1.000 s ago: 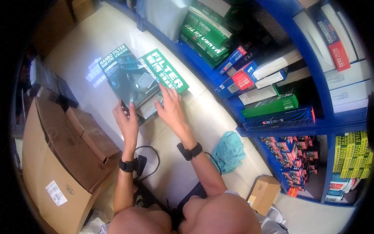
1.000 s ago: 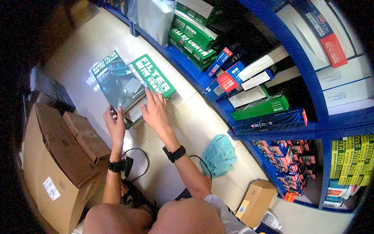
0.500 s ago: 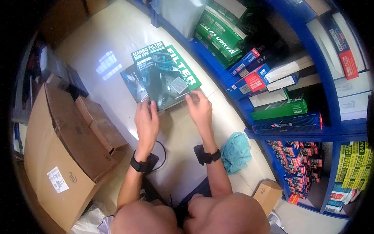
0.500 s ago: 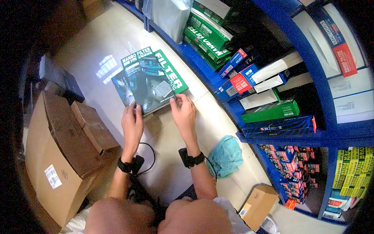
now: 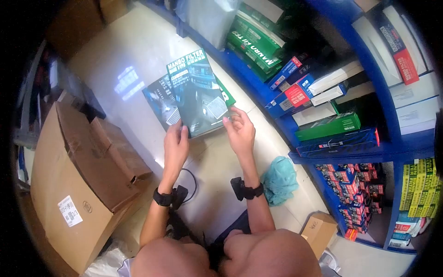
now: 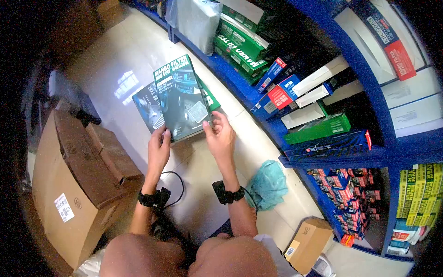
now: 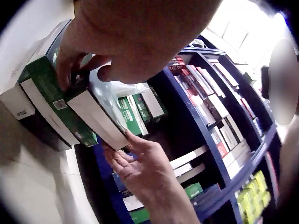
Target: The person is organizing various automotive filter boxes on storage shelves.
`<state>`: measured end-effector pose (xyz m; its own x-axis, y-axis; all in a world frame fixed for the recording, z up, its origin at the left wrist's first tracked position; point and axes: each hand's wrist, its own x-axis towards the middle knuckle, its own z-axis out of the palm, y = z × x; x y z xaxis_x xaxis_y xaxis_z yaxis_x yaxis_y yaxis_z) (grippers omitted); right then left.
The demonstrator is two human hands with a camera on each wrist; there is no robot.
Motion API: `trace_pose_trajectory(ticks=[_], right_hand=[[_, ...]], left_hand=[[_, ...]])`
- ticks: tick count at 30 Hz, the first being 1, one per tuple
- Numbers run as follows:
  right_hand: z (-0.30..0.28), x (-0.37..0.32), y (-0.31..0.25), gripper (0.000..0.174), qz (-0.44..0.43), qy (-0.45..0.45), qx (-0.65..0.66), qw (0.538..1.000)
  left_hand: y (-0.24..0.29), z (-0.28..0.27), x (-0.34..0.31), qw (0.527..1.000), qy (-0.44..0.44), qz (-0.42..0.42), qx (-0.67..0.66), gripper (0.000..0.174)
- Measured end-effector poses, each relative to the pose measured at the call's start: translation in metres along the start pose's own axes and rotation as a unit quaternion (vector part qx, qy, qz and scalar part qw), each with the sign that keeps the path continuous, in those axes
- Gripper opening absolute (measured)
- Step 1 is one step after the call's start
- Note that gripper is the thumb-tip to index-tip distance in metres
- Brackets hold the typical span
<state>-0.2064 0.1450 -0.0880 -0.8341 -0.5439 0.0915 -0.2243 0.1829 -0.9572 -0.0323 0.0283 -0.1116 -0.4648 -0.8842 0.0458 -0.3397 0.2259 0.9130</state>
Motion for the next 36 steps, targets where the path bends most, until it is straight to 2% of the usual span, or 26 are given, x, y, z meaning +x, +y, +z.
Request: trace_pose_trajectory(ticks=[2, 5, 7, 9, 11, 13, 16, 24, 26, 29, 32, 34, 36], right_hand=[[-0.004, 0.004, -0.002, 0.047, -0.014, -0.008, -0.008, 1.000], [-0.012, 0.005, 0.002, 0.050, -0.044, 0.013, 0.011, 0.999], [-0.025, 0.003, -0.014, 0.056, -0.025, -0.037, 0.014, 0.999], [-0.037, -0.001, -0.025, 0.058, -0.016, -0.047, -0.018, 0.999], [-0.049, -0.004, -0.031, 0.060, -0.006, -0.058, -0.051, 0.997], [-0.060, -0.005, -0.035, 0.066, 0.046, -0.118, -0.180, 0.976], [-0.067, -0.010, -0.035, 0.069, 0.049, -0.113, -0.159, 0.979], [-0.094, -0.018, -0.048, 0.070, 0.041, -0.149, -0.142, 0.978], [-0.100, -0.020, -0.048, 0.070, 0.035, -0.149, -0.136, 0.979], [-0.112, -0.023, -0.048, 0.070, 0.034, -0.142, -0.155, 0.977], [-0.122, -0.030, -0.054, 0.070, 0.067, -0.128, -0.188, 0.972], [-0.129, -0.034, -0.060, 0.077, 0.147, -0.139, -0.264, 0.943], [-0.136, -0.041, -0.057, 0.082, 0.135, -0.126, -0.240, 0.953]], left_hand=[[0.002, 0.005, 0.004, 0.999, -0.008, 0.033, -0.020, 0.045], [0.010, 0.008, 0.004, 0.992, -0.036, 0.014, -0.119, 0.062], [0.013, 0.011, 0.007, 0.988, -0.047, 0.025, -0.143, 0.062], [0.020, 0.013, 0.008, 0.984, -0.056, 0.034, -0.168, 0.062], [0.034, 0.012, 0.006, 0.959, -0.082, -0.010, -0.272, 0.062], [0.030, 0.015, 0.009, 0.964, -0.092, 0.001, -0.251, 0.064], [0.020, 0.022, 0.011, 0.967, -0.098, 0.038, -0.234, 0.070], [0.031, 0.029, 0.007, 0.953, -0.122, 0.029, -0.277, 0.061], [0.031, 0.028, 0.008, 0.936, -0.181, -0.009, -0.301, 0.059], [0.046, 0.031, 0.004, 0.935, -0.191, 0.013, -0.298, 0.061], [0.048, 0.037, 0.001, 0.936, -0.206, 0.018, -0.285, 0.064], [0.052, 0.041, -0.001, 0.928, -0.222, 0.071, -0.291, 0.062], [0.053, 0.045, -0.002, 0.922, -0.239, 0.078, -0.295, 0.061]])
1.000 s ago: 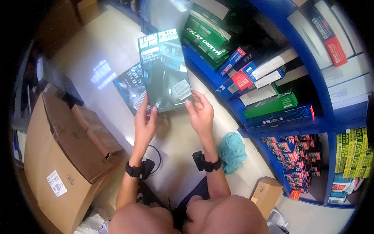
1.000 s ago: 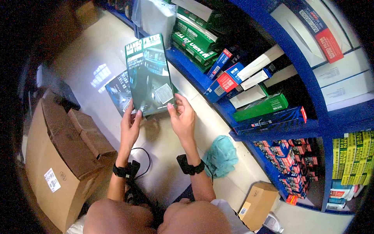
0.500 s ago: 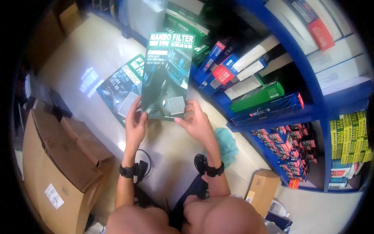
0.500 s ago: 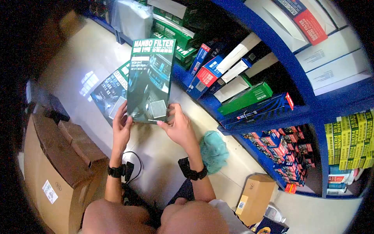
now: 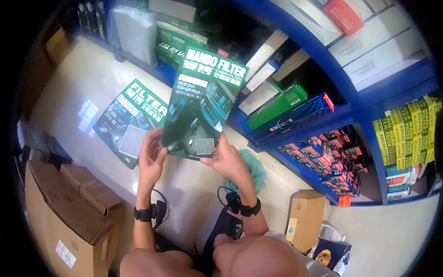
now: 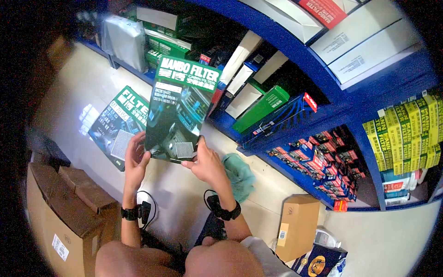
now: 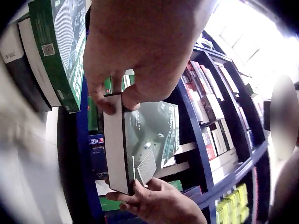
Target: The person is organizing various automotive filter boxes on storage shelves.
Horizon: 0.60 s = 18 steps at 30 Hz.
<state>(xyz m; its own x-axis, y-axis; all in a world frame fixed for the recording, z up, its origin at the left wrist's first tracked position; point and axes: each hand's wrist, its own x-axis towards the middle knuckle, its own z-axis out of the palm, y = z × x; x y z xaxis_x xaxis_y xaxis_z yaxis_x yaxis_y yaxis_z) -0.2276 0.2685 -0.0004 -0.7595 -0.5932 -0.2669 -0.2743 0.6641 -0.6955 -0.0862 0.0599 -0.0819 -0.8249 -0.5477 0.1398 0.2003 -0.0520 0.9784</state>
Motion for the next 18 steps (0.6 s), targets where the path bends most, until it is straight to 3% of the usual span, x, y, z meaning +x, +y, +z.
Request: trace_pose_trajectory(ticks=[5, 11, 18], right_hand=[[-0.005, -0.014, 0.021, 0.092, -0.042, 0.015, 0.066, 0.997], [-0.004, -0.028, 0.051, 0.086, -0.049, 0.030, 0.172, 0.983], [-0.038, -0.051, 0.047, 0.081, -0.066, 0.044, 0.280, 0.957]], left_hand=[[0.015, 0.012, 0.000, 0.999, -0.045, 0.013, 0.013, 0.059], [0.030, 0.028, 0.001, 0.998, -0.052, 0.019, -0.023, 0.062], [0.069, 0.059, 0.019, 0.990, -0.097, 0.049, -0.084, 0.055]])
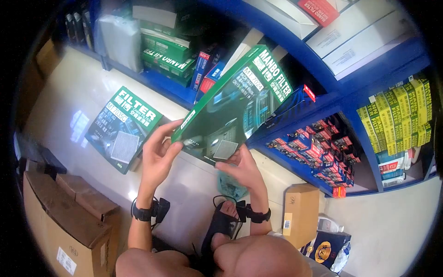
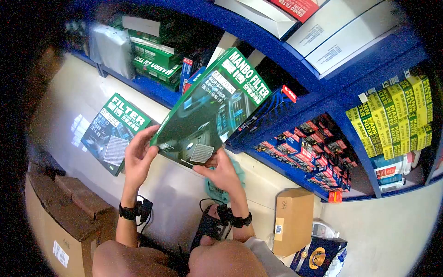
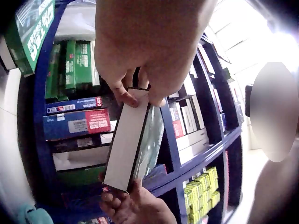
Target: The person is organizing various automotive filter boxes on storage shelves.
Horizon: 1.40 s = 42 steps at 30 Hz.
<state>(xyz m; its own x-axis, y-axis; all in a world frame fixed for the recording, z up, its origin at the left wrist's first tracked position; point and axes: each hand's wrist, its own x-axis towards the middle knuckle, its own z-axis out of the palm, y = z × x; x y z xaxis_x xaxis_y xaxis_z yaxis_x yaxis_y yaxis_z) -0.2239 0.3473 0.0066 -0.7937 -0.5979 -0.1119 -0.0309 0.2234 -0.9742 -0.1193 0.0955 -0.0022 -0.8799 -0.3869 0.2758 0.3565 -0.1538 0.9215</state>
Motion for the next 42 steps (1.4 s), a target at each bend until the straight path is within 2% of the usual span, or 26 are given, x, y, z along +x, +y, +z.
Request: trace_pose_trajectory(ticks=[2, 6, 8, 9, 11, 13, 14, 16, 18, 19, 22, 23, 26, 27, 28, 30, 32, 34, 35, 39, 42], right_hand=[[-0.005, -0.003, -0.003, 0.082, -0.009, -0.006, 0.064, 0.998], [0.005, -0.011, -0.022, 0.084, -0.017, 0.007, 0.043, 0.999], [0.013, -0.012, -0.024, 0.084, -0.069, 0.037, 0.067, 0.995], [0.015, -0.011, -0.025, 0.084, -0.069, 0.037, 0.068, 0.995], [0.017, -0.008, -0.027, 0.085, -0.124, 0.033, 0.049, 0.991], [0.017, -0.007, -0.027, 0.082, -0.099, 0.018, 0.013, 0.995], [0.018, -0.007, -0.026, 0.080, -0.076, 0.006, -0.025, 0.997], [0.025, -0.003, -0.011, 0.076, -0.083, -0.007, -0.057, 0.995], [0.040, -0.002, -0.007, 0.072, -0.089, -0.019, -0.087, 0.992], [0.049, -0.002, -0.014, 0.067, -0.086, -0.012, -0.101, 0.991], [0.068, 0.006, -0.012, 0.060, -0.104, 0.005, -0.118, 0.988], [0.072, 0.008, -0.012, 0.058, -0.114, 0.023, -0.110, 0.987], [0.077, 0.013, -0.022, 0.055, -0.129, 0.054, -0.095, 0.986], [0.078, 0.015, -0.029, 0.053, -0.133, 0.072, -0.087, 0.985], [0.078, 0.017, -0.036, 0.053, -0.132, 0.070, -0.087, 0.985], [0.079, 0.022, -0.051, 0.052, -0.161, 0.114, -0.077, 0.977], [0.081, 0.027, -0.066, 0.050, -0.179, 0.139, -0.103, 0.969], [0.084, 0.031, -0.078, 0.048, -0.185, 0.207, -0.106, 0.955], [0.085, 0.031, -0.087, 0.047, -0.153, 0.220, -0.111, 0.957], [0.097, 0.033, -0.116, 0.050, -0.135, 0.245, -0.146, 0.949], [0.105, 0.037, -0.134, 0.054, -0.147, 0.255, -0.192, 0.936]], left_hand=[[0.008, 0.005, 0.008, 1.000, -0.005, 0.014, -0.012, 0.053], [0.014, 0.003, 0.012, 0.999, -0.004, 0.047, 0.028, 0.046], [0.014, 0.003, 0.012, 0.999, 0.021, 0.037, 0.011, 0.045], [0.015, 0.005, 0.012, 0.999, 0.035, 0.033, 0.021, 0.043], [0.010, 0.000, 0.008, 0.999, 0.038, 0.030, 0.025, 0.042], [-0.003, -0.012, -0.001, 0.998, 0.045, 0.026, 0.028, 0.041], [-0.014, -0.023, -0.008, 0.999, 0.046, 0.006, 0.020, 0.042], [-0.032, -0.039, -0.023, 0.999, 0.048, -0.016, 0.014, 0.042], [-0.047, -0.053, -0.037, 0.994, 0.061, -0.095, -0.002, 0.048], [-0.060, -0.061, -0.043, 0.993, 0.057, -0.107, -0.012, 0.052], [-0.077, -0.071, -0.052, 0.990, 0.054, -0.127, -0.016, 0.052], [-0.075, -0.072, -0.057, 0.981, 0.075, -0.176, -0.027, 0.052], [-0.071, -0.068, -0.049, 0.987, 0.055, -0.142, -0.061, 0.057], [-0.072, -0.066, -0.044, 0.989, 0.063, -0.128, -0.035, 0.061], [-0.068, -0.061, -0.040, 0.989, 0.065, -0.129, -0.036, 0.061], [-0.047, -0.043, -0.025, 0.995, 0.082, -0.054, -0.021, 0.055], [-0.039, -0.033, -0.014, 0.993, 0.101, -0.055, -0.027, 0.056], [-0.036, -0.031, -0.005, 0.997, 0.065, -0.012, -0.025, 0.059], [-0.035, -0.028, 0.001, 0.998, 0.058, 0.019, -0.025, 0.064], [-0.036, -0.027, 0.018, 0.999, 0.035, 0.004, -0.024, 0.073], [-0.035, -0.025, 0.034, 0.999, 0.028, 0.007, -0.038, 0.071]])
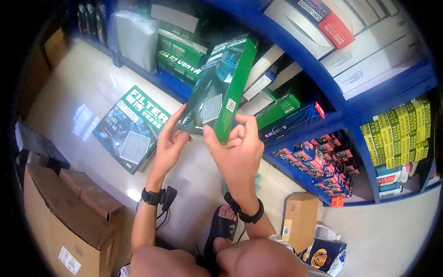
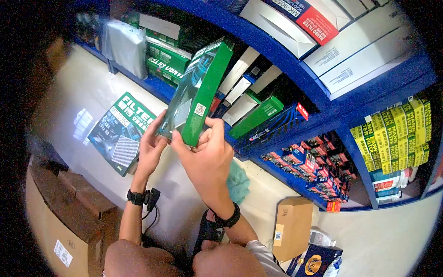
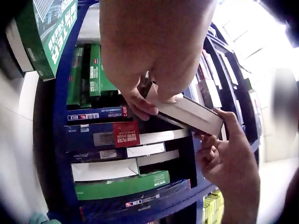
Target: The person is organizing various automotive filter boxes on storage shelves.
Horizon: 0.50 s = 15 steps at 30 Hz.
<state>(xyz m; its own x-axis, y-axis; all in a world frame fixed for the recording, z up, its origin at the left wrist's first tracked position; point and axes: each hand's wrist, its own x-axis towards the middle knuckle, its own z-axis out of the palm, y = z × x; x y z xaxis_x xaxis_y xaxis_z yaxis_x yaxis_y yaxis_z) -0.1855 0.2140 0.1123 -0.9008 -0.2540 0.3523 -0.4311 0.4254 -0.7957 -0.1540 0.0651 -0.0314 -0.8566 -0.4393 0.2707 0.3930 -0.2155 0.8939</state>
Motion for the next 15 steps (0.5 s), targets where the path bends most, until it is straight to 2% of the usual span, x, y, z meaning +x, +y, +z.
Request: trace_pose_trajectory(ticks=[3, 5, 6, 8, 9, 10, 12, 15], right_hand=[[0.013, 0.015, -0.005, 0.055, -0.015, 0.015, -0.018, 1.000], [0.028, 0.029, -0.001, 0.058, -0.127, 0.101, 0.054, 0.985], [0.026, 0.035, -0.011, 0.058, -0.125, 0.101, 0.052, 0.986], [0.020, 0.044, -0.042, 0.061, -0.122, 0.033, -0.092, 0.988], [0.029, 0.049, -0.036, 0.051, -0.152, 0.063, -0.110, 0.980], [0.034, 0.054, -0.035, 0.051, -0.150, 0.065, -0.111, 0.980], [0.040, 0.064, -0.034, 0.049, -0.188, 0.081, -0.143, 0.968], [0.041, 0.074, -0.029, 0.054, -0.176, 0.078, -0.152, 0.969]], left_hand=[[-0.006, 0.000, 0.017, 1.000, -0.016, 0.007, -0.002, 0.067], [-0.003, 0.006, 0.025, 1.000, -0.019, -0.009, -0.019, 0.064], [-0.002, 0.008, 0.027, 0.999, -0.019, -0.023, -0.033, 0.062], [-0.014, 0.007, 0.027, 0.997, -0.020, -0.050, -0.050, 0.055], [-0.017, 0.010, 0.031, 0.998, -0.025, -0.033, -0.049, 0.053], [-0.017, 0.014, 0.034, 0.998, -0.028, -0.014, -0.047, 0.052], [-0.014, 0.022, 0.038, 0.995, -0.010, -0.037, -0.087, 0.052], [-0.015, 0.022, 0.049, 0.986, -0.030, -0.085, -0.138, 0.051]])
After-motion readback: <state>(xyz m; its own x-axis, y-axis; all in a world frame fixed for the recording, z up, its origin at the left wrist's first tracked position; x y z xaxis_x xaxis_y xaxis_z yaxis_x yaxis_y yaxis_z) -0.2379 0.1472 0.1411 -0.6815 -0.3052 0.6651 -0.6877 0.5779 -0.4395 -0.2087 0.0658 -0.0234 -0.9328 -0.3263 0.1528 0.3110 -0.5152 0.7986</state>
